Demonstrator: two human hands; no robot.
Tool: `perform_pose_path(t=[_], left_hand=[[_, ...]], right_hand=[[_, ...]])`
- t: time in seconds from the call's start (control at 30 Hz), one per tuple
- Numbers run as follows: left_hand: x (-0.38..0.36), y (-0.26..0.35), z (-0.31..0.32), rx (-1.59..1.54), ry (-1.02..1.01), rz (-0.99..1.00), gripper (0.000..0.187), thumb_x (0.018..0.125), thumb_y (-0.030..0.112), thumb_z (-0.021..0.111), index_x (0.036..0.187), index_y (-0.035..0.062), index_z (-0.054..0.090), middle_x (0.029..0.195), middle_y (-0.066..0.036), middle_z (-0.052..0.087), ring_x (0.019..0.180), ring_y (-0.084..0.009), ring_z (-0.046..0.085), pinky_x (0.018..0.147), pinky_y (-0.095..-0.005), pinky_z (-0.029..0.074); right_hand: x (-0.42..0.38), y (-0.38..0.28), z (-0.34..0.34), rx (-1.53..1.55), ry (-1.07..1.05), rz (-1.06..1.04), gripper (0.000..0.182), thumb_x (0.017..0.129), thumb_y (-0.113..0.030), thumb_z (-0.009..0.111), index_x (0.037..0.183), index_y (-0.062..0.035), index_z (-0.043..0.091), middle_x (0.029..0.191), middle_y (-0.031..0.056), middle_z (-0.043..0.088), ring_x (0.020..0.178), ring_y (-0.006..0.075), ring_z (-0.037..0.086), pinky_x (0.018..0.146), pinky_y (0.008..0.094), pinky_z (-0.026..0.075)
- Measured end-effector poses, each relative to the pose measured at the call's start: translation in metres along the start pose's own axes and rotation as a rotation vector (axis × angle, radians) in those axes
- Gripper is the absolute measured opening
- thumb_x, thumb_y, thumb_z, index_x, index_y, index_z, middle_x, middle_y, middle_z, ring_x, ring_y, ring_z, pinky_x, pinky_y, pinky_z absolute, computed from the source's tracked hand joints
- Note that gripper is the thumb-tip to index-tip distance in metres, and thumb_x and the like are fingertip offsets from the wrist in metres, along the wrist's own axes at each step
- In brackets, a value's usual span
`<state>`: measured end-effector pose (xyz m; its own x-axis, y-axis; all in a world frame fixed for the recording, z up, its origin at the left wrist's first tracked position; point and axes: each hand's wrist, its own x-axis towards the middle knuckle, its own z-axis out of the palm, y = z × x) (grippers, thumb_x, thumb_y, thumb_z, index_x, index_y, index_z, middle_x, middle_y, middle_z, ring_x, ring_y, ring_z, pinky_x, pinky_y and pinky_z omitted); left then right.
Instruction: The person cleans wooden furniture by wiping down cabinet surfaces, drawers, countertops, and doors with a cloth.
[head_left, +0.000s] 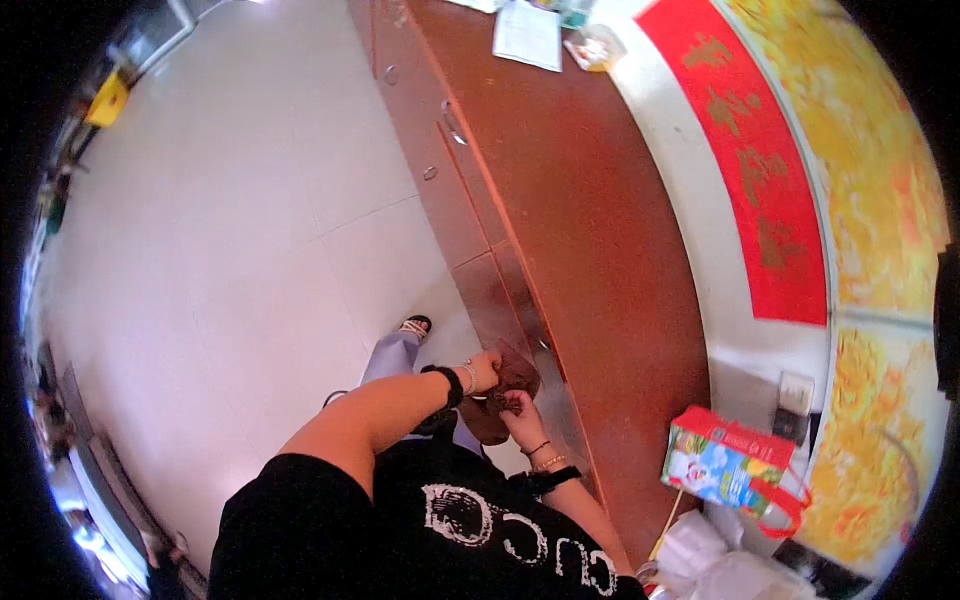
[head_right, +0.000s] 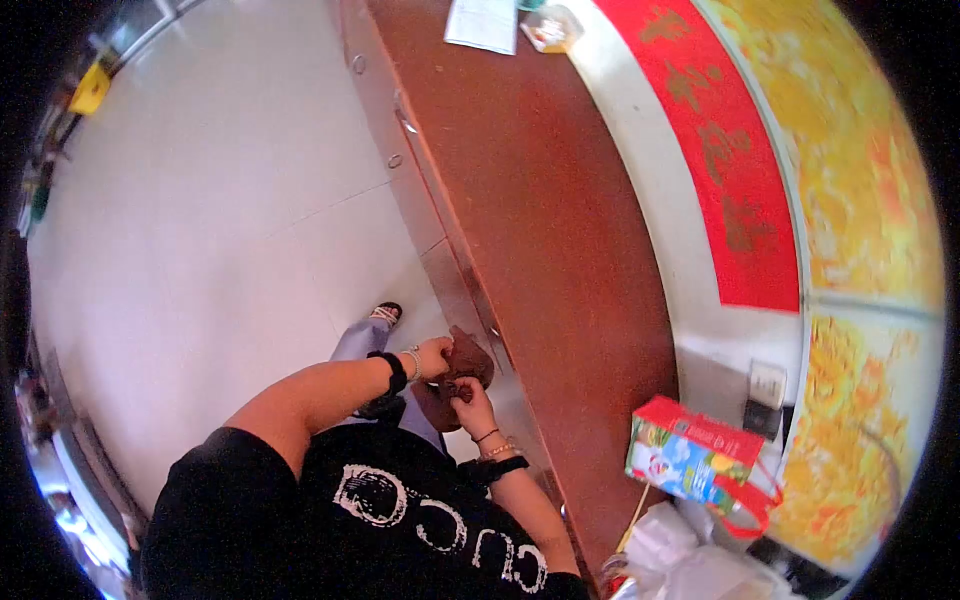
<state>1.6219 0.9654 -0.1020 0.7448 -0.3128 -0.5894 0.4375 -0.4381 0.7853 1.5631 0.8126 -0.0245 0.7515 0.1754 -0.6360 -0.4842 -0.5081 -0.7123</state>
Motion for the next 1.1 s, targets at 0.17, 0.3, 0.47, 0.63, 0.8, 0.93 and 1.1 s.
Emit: perform_pose_path(t=[0.17, 0.3, 0.47, 0.63, 0.8, 0.93, 1.1], left_hand=[[-0.040, 0.003, 0.021, -0.218, -0.095, -0.012, 0.027, 0.066, 0.000, 0.063, 0.084, 0.0072, 0.045, 0.071, -0.008, 0.053, 0.059, -0.0180, 0.054, 0.050, -0.0340, 0.045], [-0.087, 0.018, 0.011, -0.173, -0.322, -0.104, 0.026, 0.067, 0.012, 0.068, 0.089, 0.0046, 0.054, 0.082, -0.012, 0.062, 0.083, -0.0224, 0.060, 0.075, -0.0355, 0.048], [-0.124, -0.098, -0.060, 0.762, -0.460, 0.092, 0.037, 0.073, 0.023, 0.061, 0.105, 0.0054, 0.059, 0.102, -0.018, 0.061, 0.098, -0.0330, 0.057, 0.088, -0.0408, 0.044], [-0.192, -0.165, -0.125, 0.856, -0.612, -0.093, 0.033, 0.080, 0.037, 0.051, 0.090, 0.0079, 0.064, 0.095, -0.016, 0.063, 0.091, -0.0374, 0.058, 0.077, -0.0445, 0.048], [-0.194, -0.180, -0.171, 1.186, -0.738, 0.185, 0.020, 0.079, 0.017, 0.049, 0.086, 0.0013, 0.060, 0.088, -0.020, 0.060, 0.085, -0.0376, 0.058, 0.075, -0.0454, 0.048], [-0.190, -0.133, -0.206, 1.025, -0.721, 0.193, 0.018, 0.077, 0.009, 0.047, 0.089, -0.0010, 0.058, 0.088, -0.022, 0.059, 0.085, -0.0387, 0.057, 0.077, -0.0450, 0.047], [-0.156, -0.241, -0.251, 1.036, -0.791, -0.165, 0.041, 0.079, 0.031, 0.057, 0.108, 0.0025, 0.050, 0.104, -0.023, 0.058, 0.094, -0.0377, 0.057, 0.080, -0.0436, 0.045]], right_hand=[[-0.031, 0.037, 0.006, 0.161, 0.137, -0.044, 0.027, 0.076, -0.002, 0.054, 0.103, -0.0042, 0.050, 0.096, 0.0068, 0.055, 0.093, 0.0178, 0.053, 0.083, 0.0295, 0.043], [-0.058, 0.059, 0.006, -0.343, 0.379, -0.127, 0.015, 0.075, -0.006, 0.049, 0.088, -0.0057, 0.056, 0.091, 0.0122, 0.056, 0.091, 0.0276, 0.056, 0.079, 0.0363, 0.046], [-0.110, 0.090, 0.026, -0.672, 0.087, 0.050, 0.026, 0.076, -0.029, 0.048, 0.083, -0.0080, 0.062, 0.091, 0.0140, 0.056, 0.077, 0.0355, 0.060, 0.068, 0.0454, 0.050], [-0.148, 0.136, 0.089, -0.344, -0.441, 0.173, 0.053, 0.076, -0.055, 0.057, 0.097, -0.0071, 0.061, 0.105, 0.0171, 0.057, 0.090, 0.0357, 0.059, 0.079, 0.0446, 0.047], [-0.136, 0.125, 0.171, -0.474, -0.330, 0.047, 0.031, 0.082, -0.039, 0.052, 0.094, -0.0112, 0.061, 0.087, 0.0147, 0.059, 0.083, 0.0338, 0.058, 0.080, 0.0411, 0.045], [-0.136, 0.131, 0.244, -0.171, -0.166, 0.015, 0.019, 0.081, -0.021, 0.048, 0.085, -0.0082, 0.062, 0.084, 0.0184, 0.059, 0.081, 0.0352, 0.057, 0.075, 0.0438, 0.045], [-0.171, 0.081, 0.255, 0.229, -0.094, 0.064, 0.016, 0.075, -0.018, 0.054, 0.082, -0.0066, 0.063, 0.075, 0.0181, 0.060, 0.076, 0.0357, 0.058, 0.070, 0.0434, 0.046]])
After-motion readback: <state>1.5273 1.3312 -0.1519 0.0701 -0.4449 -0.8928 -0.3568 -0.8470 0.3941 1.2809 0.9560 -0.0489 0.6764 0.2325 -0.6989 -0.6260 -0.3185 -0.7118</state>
